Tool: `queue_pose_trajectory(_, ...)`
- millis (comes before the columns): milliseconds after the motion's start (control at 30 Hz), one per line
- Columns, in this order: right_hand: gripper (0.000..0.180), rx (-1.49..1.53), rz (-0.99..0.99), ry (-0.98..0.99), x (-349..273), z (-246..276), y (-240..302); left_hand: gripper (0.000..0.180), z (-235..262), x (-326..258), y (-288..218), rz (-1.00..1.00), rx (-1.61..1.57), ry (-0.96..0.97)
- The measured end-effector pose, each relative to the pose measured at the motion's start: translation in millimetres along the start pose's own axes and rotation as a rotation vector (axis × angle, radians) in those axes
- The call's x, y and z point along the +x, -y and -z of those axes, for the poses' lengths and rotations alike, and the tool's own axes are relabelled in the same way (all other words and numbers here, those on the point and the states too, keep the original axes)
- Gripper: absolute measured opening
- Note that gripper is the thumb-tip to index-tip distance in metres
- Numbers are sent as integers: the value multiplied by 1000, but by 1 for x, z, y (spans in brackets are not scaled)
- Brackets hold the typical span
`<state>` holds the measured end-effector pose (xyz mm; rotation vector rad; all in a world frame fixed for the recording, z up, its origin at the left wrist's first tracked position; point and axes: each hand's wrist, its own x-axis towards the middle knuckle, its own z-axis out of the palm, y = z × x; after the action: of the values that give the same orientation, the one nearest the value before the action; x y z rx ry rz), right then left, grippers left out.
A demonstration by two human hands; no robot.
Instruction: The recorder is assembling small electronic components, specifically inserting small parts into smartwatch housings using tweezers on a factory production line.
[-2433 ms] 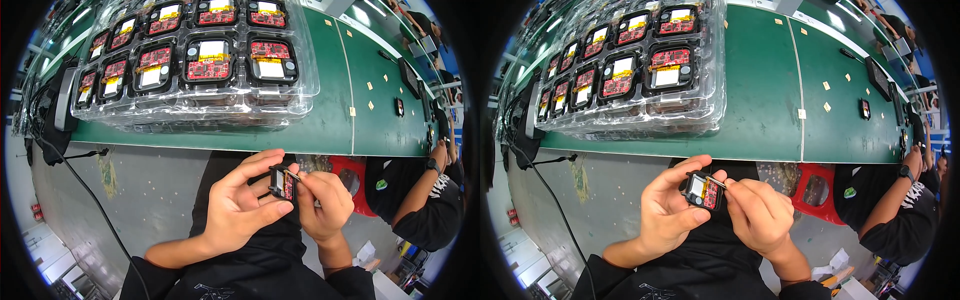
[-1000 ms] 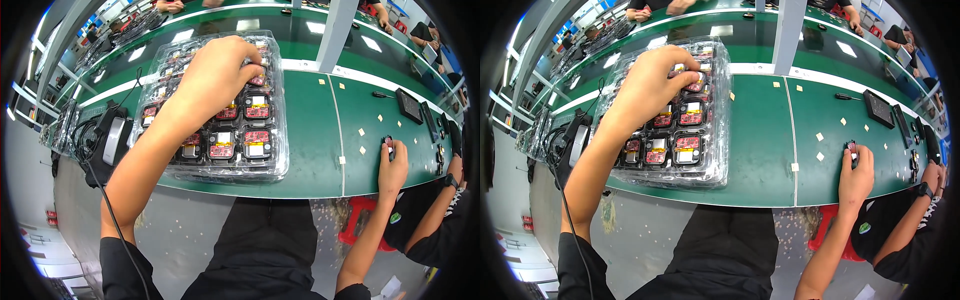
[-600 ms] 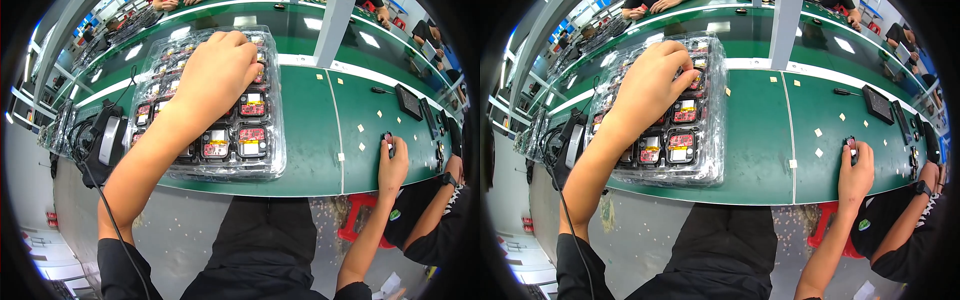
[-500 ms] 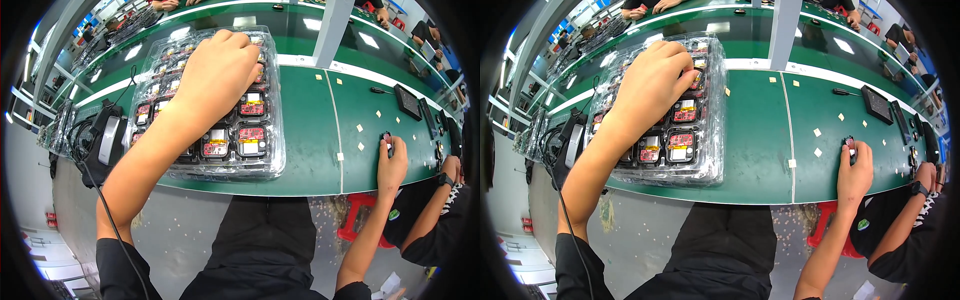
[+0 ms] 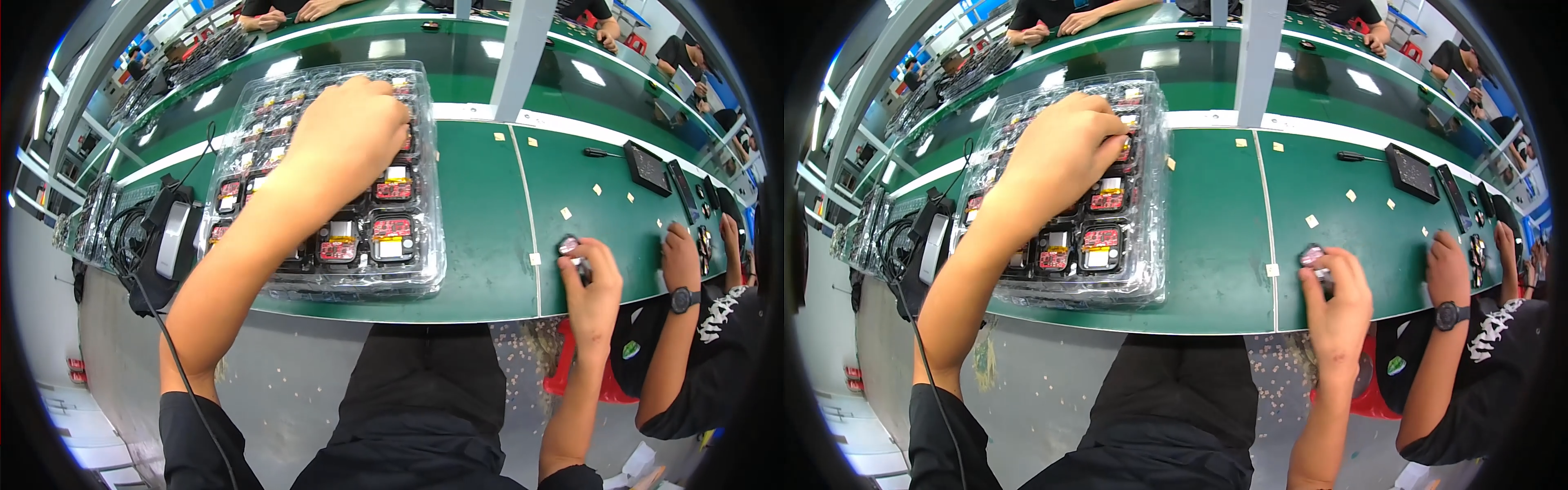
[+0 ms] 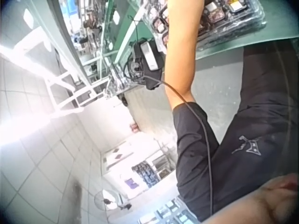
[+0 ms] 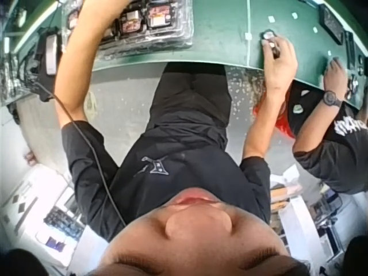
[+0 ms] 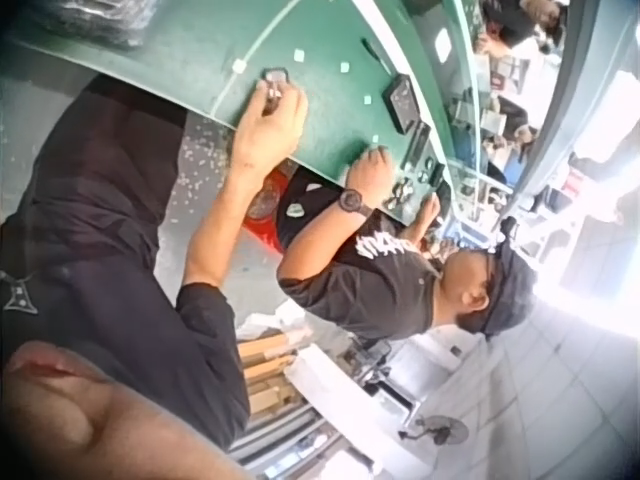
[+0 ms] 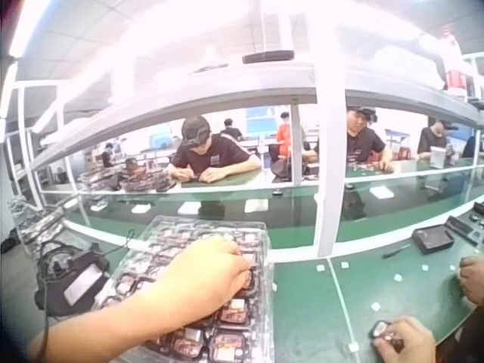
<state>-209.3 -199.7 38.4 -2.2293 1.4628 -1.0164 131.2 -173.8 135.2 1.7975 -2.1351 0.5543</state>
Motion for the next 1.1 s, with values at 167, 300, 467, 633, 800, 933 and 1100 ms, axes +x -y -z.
queue_pose_trajectory(167,33,341,123,239,-12,5,37,27,37,-3,-5,-65,-286,-70)
queue_pose_trajectory(300,42,566,249,197,-33,11,43,35,57,-18,-67,-154,-540,-77)
queue_pose_trajectory(467,38,830,341,200,-44,11,76,64,52,-95,-112,-77,-1025,-10)
queue_pose_trajectory(633,28,850,440,286,-47,1,71,65,23,-136,-141,659,-1954,266)
queue_pose_trajectory(800,29,763,504,462,-49,1,78,58,-15,-161,-139,549,-2386,661)
queue_pose_trajectory(933,43,629,416,400,-51,0,79,78,-14,-165,-138,785,-2515,626)
queue_pose_trajectory(1100,43,462,110,519,-61,12,88,65,-23,-176,-156,817,-2507,118)
